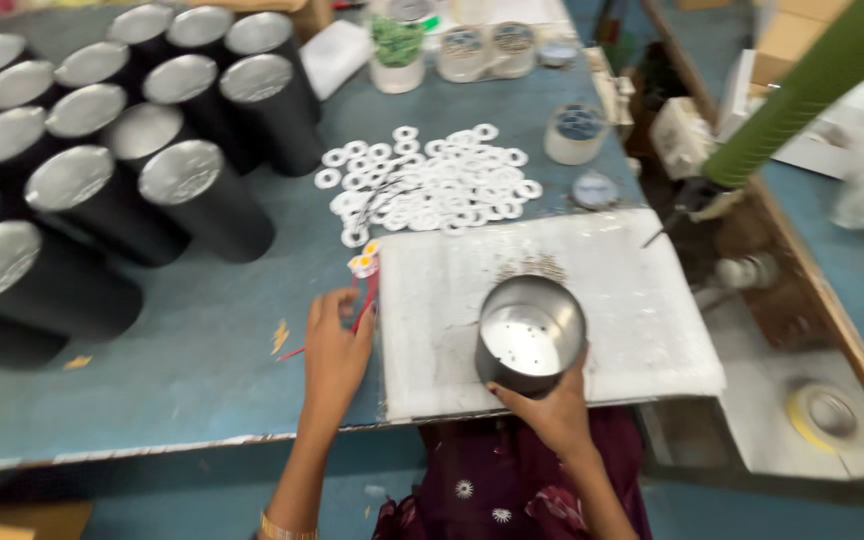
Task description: The person assembles LED light fixtures by inserting LED modules into cylindrical housings, securing them with screws using a power screwdriver, and taping wires. The person repeats this process for multiple units, placing finished housings aside.
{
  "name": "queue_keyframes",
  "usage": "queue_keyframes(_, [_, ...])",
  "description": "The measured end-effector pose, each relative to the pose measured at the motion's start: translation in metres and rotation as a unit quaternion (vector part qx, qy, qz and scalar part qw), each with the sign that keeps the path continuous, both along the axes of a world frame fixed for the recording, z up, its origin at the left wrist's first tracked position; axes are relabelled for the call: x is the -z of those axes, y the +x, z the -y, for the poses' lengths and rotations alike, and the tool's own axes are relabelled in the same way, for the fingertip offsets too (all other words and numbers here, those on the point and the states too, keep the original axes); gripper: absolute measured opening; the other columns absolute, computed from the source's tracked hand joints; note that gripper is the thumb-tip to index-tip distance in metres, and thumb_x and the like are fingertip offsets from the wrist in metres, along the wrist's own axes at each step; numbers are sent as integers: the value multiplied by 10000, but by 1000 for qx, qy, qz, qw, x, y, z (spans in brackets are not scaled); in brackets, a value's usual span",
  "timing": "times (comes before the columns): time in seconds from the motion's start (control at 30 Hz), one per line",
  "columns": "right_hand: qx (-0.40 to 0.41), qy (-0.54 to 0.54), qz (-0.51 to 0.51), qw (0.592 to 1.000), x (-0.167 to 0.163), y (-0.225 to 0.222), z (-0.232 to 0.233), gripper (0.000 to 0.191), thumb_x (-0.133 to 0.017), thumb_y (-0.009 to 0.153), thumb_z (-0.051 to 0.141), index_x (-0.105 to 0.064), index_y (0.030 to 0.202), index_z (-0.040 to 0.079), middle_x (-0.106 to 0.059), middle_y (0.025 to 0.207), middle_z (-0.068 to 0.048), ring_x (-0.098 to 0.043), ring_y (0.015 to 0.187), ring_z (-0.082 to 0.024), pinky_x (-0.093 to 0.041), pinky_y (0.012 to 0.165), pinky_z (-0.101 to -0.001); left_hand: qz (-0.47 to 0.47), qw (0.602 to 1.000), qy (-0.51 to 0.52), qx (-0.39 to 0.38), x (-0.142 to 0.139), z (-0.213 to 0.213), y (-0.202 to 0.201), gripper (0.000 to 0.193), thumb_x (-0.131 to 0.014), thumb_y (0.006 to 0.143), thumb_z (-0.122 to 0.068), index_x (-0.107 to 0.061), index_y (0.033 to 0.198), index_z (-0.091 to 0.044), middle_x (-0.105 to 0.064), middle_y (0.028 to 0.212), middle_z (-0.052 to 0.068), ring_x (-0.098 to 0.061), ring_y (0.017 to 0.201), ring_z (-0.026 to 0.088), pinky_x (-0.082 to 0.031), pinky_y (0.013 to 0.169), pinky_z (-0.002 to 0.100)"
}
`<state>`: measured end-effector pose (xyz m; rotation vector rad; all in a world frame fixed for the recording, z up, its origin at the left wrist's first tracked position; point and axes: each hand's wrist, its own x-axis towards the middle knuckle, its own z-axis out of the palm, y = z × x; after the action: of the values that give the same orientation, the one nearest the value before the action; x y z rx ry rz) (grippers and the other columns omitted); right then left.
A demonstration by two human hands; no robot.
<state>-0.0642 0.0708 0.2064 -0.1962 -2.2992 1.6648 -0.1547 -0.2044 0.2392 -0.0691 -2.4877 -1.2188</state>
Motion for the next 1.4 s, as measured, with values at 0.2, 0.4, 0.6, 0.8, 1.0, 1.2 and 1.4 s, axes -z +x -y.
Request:
queue_keyframes(0.2, [-12,40,6,999,8,-1,-3,1124,-934,601,345,-299,1456,-13,-571,1323,-223,-628,1194,-319,-552,968,-426,33,998,-60,-15,18,15,-54,228,-778,845,-191,-704,983,-26,-647,999,152,-657,934,312,-531,804,420])
queue_keyframes(0.4, [-17,33,-11,999,13,0,-3,1143,-924,615,374,-278,1474,-16,-528,1354,-238,-605,1224,-328,-546,983,-442,26,996,-79,-28,30,16,-63,101,-779,783,-127,-728,796,-41,-657,952,129,-652,931,331,-508,797,440])
queue_keyframes(0.6, [-26,1,0,1000,24,2,-6,1190,-915,617,373,-218,1507,3,-484,1382,-239,-572,1254,-335,-535,1001,-445,-21,997,-69,-29,-1,32,-57,82,-749,808,-65,-701,805,0,-682,902,137,-643,908,344,-492,811,446])
queue_keyframes(0.8, [-58,-168,-112,978,-12,9,-19,787,-567,966,326,-283,1627,8,-461,1564,-164,-492,1391,-279,-409,1171,-403,-103,993,-47,25,-81,44,-11,87,-729,862,-59,-685,912,-3,-713,960,125,-665,911,324,-507,800,411])
queue_keyframes(1.0, [59,172,-251,951,-122,39,-15,611,-743,919,73,-517,1486,58,-519,1402,-147,-600,1212,-225,-511,1027,-353,-230,951,-161,132,-157,32,61,121,-746,861,-90,-705,956,-26,-732,1005,83,-682,946,284,-511,819,410])
queue_keyframes(1.2, [36,364,-203,908,-187,32,9,399,-826,842,65,-755,1234,81,-590,1010,-117,-593,827,-202,-506,741,-334,-331,870,-209,298,-200,16,99,219,-722,844,-50,-691,1043,36,-715,1099,125,-695,1024,284,-545,876,418])
queue_keyframes(1.4, [-76,278,-126,949,-212,33,-12,273,-702,930,59,-760,1189,123,-667,986,-49,-643,778,-152,-519,688,-295,-366,845,-219,322,-213,19,101,276,-716,825,-69,-697,1081,32,-712,1125,120,-705,1010,269,-554,847,405])
